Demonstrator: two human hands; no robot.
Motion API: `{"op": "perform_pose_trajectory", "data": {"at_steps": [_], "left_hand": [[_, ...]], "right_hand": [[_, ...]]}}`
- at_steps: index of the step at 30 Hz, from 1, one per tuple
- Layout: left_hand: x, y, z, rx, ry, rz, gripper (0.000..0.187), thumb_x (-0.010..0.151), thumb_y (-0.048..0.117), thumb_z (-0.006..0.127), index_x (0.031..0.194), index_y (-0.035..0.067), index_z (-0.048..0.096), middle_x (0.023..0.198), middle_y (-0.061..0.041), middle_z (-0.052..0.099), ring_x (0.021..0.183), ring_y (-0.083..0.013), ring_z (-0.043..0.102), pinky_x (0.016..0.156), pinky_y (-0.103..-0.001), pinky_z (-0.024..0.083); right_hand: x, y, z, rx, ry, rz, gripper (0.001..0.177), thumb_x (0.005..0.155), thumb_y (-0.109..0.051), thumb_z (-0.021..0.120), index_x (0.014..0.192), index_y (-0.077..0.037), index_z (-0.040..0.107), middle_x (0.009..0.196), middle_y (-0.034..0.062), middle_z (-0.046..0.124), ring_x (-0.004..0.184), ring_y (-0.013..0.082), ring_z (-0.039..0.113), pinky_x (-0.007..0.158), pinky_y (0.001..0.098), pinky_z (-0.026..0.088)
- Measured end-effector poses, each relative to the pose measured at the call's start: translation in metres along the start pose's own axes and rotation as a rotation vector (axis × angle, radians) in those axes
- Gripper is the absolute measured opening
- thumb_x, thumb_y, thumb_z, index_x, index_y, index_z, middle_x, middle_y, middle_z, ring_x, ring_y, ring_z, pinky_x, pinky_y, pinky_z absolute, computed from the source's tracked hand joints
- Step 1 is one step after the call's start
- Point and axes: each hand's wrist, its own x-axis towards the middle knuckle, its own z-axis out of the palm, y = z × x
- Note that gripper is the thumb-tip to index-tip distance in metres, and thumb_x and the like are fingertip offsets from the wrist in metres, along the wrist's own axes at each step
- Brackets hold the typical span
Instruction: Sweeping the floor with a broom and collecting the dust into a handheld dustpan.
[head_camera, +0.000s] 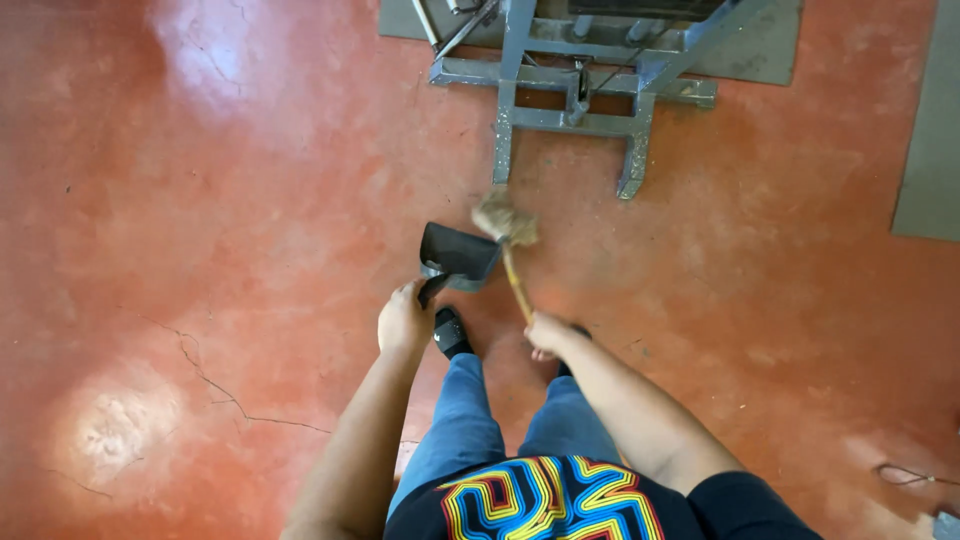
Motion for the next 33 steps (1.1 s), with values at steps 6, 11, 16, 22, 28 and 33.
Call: {"op": "perform_pose_trajectory", "data": {"at_steps": [6, 11, 16, 22, 28, 33], "left_hand": [[0.015, -0.029, -0.053, -0.005, -0.065, 0.018, 0.039, 0.092, 0.027, 0.07, 0.129, 0.016, 0.065, 0.118, -0.014, 0.068, 0.102, -0.0383, 0.073, 0.087, -0.048, 0.062], [0.042, -0.066, -0.057, 0.035, -0.076, 0.015, 0.04, 0.092, 0.032, 0.069, 0.129, 0.019, 0.064, 0.118, -0.014, 0.069, 0.101, -0.0394, 0.074, 0.086, -0.049, 0.062], [0.059, -0.067, -0.048, 0.06, -0.072, 0.014, 0.043, 0.09, 0.028, 0.071, 0.131, 0.016, 0.065, 0.12, -0.017, 0.069, 0.097, -0.0408, 0.075, 0.084, -0.051, 0.063], [0.079, -0.049, -0.047, 0.056, -0.115, 0.054, 0.047, 0.092, 0.025, 0.07, 0.136, 0.013, 0.061, 0.131, -0.016, 0.064, 0.101, -0.0389, 0.074, 0.085, -0.048, 0.063], [0.075, -0.051, -0.049, 0.04, -0.164, 0.064, 0.05, 0.093, 0.026, 0.069, 0.14, 0.013, 0.058, 0.136, -0.018, 0.06, 0.103, -0.0409, 0.073, 0.087, -0.05, 0.064], [0.075, -0.053, -0.049, 0.074, -0.177, 0.091, 0.05, 0.096, 0.027, 0.067, 0.143, 0.015, 0.055, 0.136, -0.017, 0.059, 0.103, -0.0385, 0.074, 0.085, -0.048, 0.064]], "right_hand": [[-0.138, -0.094, -0.011, 0.135, -0.062, -0.011, 0.063, 0.103, -0.022, 0.051, 0.159, -0.006, 0.028, 0.099, 0.0242, 0.068, 0.052, 0.0247, 0.072, 0.037, 0.0273, 0.061], [-0.08, -0.177, -0.07, -0.034, 0.13, -0.266, 0.061, 0.102, -0.027, 0.051, 0.156, -0.001, 0.037, 0.096, 0.0265, 0.069, 0.054, 0.0301, 0.073, 0.033, 0.034, 0.059], [0.1, -0.239, -0.08, -0.109, 0.361, -0.144, 0.057, 0.098, -0.041, 0.059, 0.152, -0.03, 0.048, 0.102, 0.013, 0.075, 0.059, 0.0241, 0.074, 0.038, 0.0327, 0.061], [0.141, -0.206, -0.016, -0.38, 0.329, -0.174, 0.049, 0.098, -0.04, 0.054, 0.143, -0.021, 0.058, 0.114, 0.0121, 0.076, 0.087, 0.0259, 0.076, 0.066, 0.0384, 0.064], [-0.082, -0.199, 0.001, -0.792, 0.132, -0.206, 0.048, 0.104, -0.032, 0.046, 0.144, -0.01, 0.057, 0.134, 0.015, 0.069, 0.125, 0.0293, 0.066, 0.105, 0.0442, 0.055], [-0.131, -0.195, -0.035, -0.515, 0.084, -0.125, 0.05, 0.102, -0.036, 0.048, 0.15, -0.021, 0.054, 0.145, 0.0098, 0.063, 0.135, 0.0307, 0.058, 0.112, 0.0472, 0.049]]}}
